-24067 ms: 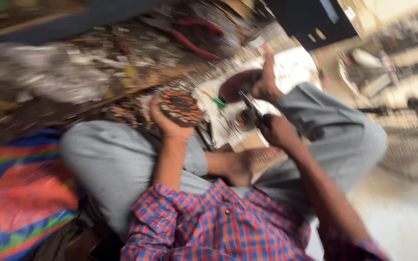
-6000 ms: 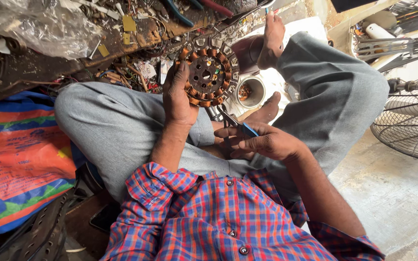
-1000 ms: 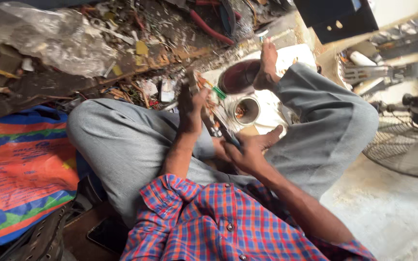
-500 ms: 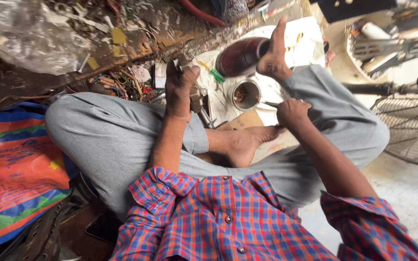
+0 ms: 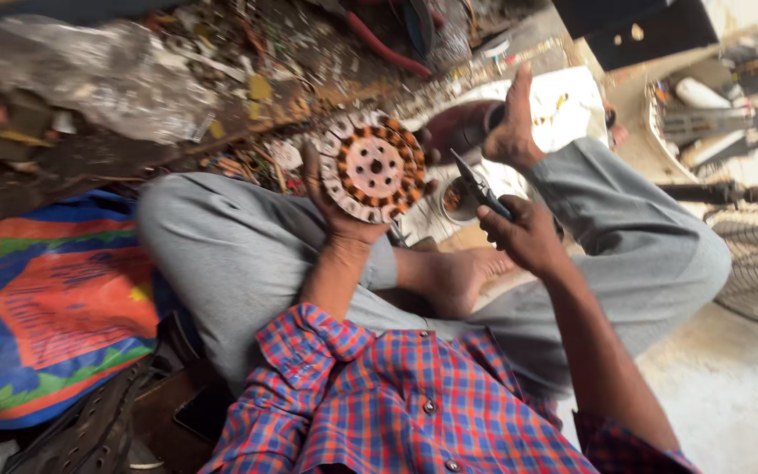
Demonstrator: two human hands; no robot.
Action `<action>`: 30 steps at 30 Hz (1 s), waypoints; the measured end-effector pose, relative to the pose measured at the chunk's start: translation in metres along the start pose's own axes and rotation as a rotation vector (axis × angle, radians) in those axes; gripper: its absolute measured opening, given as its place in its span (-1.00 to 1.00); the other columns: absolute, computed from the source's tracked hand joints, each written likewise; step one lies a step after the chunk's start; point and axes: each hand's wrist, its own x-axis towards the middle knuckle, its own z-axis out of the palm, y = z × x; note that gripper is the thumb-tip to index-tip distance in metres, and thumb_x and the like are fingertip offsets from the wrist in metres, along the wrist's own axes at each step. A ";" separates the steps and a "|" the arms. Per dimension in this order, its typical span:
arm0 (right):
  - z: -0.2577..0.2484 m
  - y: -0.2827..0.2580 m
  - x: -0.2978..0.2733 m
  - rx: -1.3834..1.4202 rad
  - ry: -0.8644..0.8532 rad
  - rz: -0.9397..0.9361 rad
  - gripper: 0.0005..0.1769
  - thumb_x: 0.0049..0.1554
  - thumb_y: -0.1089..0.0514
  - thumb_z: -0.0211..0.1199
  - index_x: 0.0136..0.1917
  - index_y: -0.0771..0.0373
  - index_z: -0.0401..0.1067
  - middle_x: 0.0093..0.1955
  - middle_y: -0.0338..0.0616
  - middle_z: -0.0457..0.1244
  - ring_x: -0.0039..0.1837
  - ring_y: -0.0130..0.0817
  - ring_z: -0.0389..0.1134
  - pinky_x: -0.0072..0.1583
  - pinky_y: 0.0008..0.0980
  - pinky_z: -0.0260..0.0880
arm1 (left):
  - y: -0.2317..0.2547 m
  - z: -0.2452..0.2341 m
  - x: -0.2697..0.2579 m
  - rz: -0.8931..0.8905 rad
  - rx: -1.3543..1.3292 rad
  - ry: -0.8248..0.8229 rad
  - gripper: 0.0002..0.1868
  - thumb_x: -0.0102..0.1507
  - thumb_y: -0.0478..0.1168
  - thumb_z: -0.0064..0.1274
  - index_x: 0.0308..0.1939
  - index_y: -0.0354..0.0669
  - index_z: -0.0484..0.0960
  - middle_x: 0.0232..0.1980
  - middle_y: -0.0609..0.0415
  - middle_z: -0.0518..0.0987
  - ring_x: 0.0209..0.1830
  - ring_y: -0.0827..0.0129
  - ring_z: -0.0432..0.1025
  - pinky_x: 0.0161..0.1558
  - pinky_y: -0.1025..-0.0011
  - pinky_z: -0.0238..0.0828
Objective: The person uses pliers and a small tool to manipulate and strip wires on a fan motor stator.
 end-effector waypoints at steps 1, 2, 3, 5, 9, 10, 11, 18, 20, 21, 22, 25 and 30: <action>0.007 -0.020 -0.001 -0.001 -0.002 -0.020 -0.57 0.23 -0.08 0.30 -0.20 0.37 0.45 -0.34 -0.04 0.26 -0.29 -0.24 0.26 -0.22 -0.15 0.28 | 0.000 -0.004 -0.001 -0.051 -0.009 -0.078 -0.22 0.21 0.42 -0.03 0.21 -0.11 0.57 0.13 -0.03 0.59 0.10 0.04 0.48 0.12 -0.13 0.48; 0.013 -0.040 0.000 -0.168 0.123 -0.170 -0.57 0.25 -0.06 0.30 -0.18 0.39 0.43 -0.32 0.03 0.23 -0.27 -0.11 0.25 -0.17 -0.12 0.28 | -0.001 -0.011 0.001 -0.039 -0.002 -0.095 -0.22 0.21 0.42 -0.03 0.21 -0.11 0.57 0.13 -0.03 0.59 0.10 0.04 0.48 0.12 -0.13 0.48; 0.021 -0.058 0.001 -0.333 0.251 -0.319 -0.57 0.27 -0.05 0.29 -0.15 0.41 0.42 -0.30 0.10 0.21 -0.25 0.02 0.24 -0.13 -0.09 0.28 | -0.002 -0.021 0.005 0.013 0.058 0.088 -0.28 0.22 0.38 -0.03 0.18 -0.09 0.59 0.12 -0.01 0.59 0.10 0.07 0.49 0.13 -0.06 0.50; 0.038 -0.094 0.026 -0.433 0.296 -0.516 -0.63 0.23 0.00 0.30 -0.10 0.40 0.43 -0.20 0.15 0.26 -0.13 0.14 0.32 -0.07 -0.01 0.30 | -0.002 -0.041 0.018 0.081 0.117 0.247 -0.33 0.23 0.33 -0.04 0.16 -0.07 0.61 0.10 0.00 0.60 0.10 0.10 0.51 0.14 0.00 0.52; 0.101 -0.148 0.078 -0.568 0.351 -0.709 -0.72 0.26 0.09 0.26 0.03 0.39 0.38 0.04 0.25 0.24 0.04 0.27 0.30 0.04 0.12 0.32 | -0.006 -0.059 0.019 0.047 0.334 0.597 -0.50 0.24 0.37 0.01 -0.02 0.14 0.50 -0.18 0.17 0.49 -0.27 0.28 0.42 -0.33 0.16 0.42; 0.113 -0.163 0.092 -0.570 0.353 -0.726 -0.72 0.26 0.09 0.26 0.03 0.39 0.38 0.04 0.25 0.24 0.04 0.27 0.30 0.04 0.12 0.32 | -0.005 -0.057 0.017 0.052 0.326 0.577 -0.50 0.15 0.32 -0.04 0.00 0.19 0.55 -0.16 0.21 0.60 -0.25 0.35 0.52 -0.31 0.20 0.49; 0.125 -0.178 0.107 -0.663 0.324 -0.684 -0.73 0.26 0.13 0.22 0.08 0.40 0.36 0.08 0.28 0.23 0.06 0.23 0.31 0.05 0.09 0.34 | -0.005 -0.054 0.021 0.065 0.325 0.565 -0.50 0.15 0.32 -0.04 0.00 0.19 0.55 -0.16 0.21 0.60 -0.25 0.35 0.52 -0.31 0.20 0.49; 0.104 -0.164 0.078 -0.530 0.331 -0.977 -0.49 0.17 0.07 0.30 0.29 0.42 0.39 0.27 0.26 0.27 0.19 0.20 0.31 0.16 -0.01 0.36 | -0.018 -0.101 0.033 0.140 0.358 0.350 -0.60 0.35 0.19 0.03 0.01 0.00 0.44 -0.23 0.20 0.43 -0.35 0.39 0.36 -0.41 0.32 0.33; 0.099 -0.137 0.067 -0.560 0.078 -0.182 -0.45 0.29 -0.21 0.27 0.08 0.39 0.49 -0.02 0.18 0.39 0.03 -0.03 0.43 0.16 -0.15 0.40 | -0.024 -0.109 0.036 0.388 0.498 0.099 -0.65 0.42 0.09 0.03 0.04 -0.07 0.41 -0.18 0.19 0.40 -0.30 0.40 0.35 -0.35 0.34 0.33; 0.099 -0.117 0.057 -0.216 0.004 -0.308 -0.45 0.30 -0.18 0.22 0.20 0.40 0.41 0.08 0.09 0.37 0.11 -0.10 0.39 0.19 -0.20 0.39 | -0.023 -0.105 0.036 0.503 0.767 0.096 -0.68 0.45 0.04 0.02 0.05 -0.10 0.40 -0.16 0.19 0.39 -0.27 0.40 0.35 -0.32 0.35 0.33; 0.102 -0.097 0.048 0.131 -0.069 -0.416 -0.42 0.30 -0.15 0.17 0.32 0.39 0.34 0.18 -0.01 0.35 0.20 -0.17 0.36 0.22 -0.26 0.38 | -0.026 -0.096 0.032 0.660 1.190 0.151 -0.58 0.42 -0.03 0.14 0.24 -0.13 0.42 0.09 0.05 0.47 0.05 0.32 0.42 0.05 0.27 0.42; 0.107 -0.063 0.035 0.582 0.060 -0.134 -0.47 0.34 -0.12 0.17 0.27 0.41 0.43 0.03 0.11 0.32 0.03 -0.11 0.36 0.09 -0.11 0.44 | -0.016 -0.061 0.011 0.409 0.976 0.059 -0.38 0.35 -0.08 0.20 0.43 -0.10 0.33 0.24 0.10 0.53 0.20 0.44 0.43 0.26 0.46 0.37; 0.065 -0.097 0.023 1.051 -0.227 -0.069 -0.48 0.20 -0.15 0.01 0.20 0.26 0.44 0.08 -0.13 0.41 0.11 -0.29 0.43 0.18 -0.23 0.44 | 0.007 -0.017 -0.010 0.176 0.637 0.299 -0.34 0.15 -0.14 0.35 0.27 -0.06 0.41 0.06 0.03 0.62 -0.01 0.27 0.55 -0.05 0.30 0.56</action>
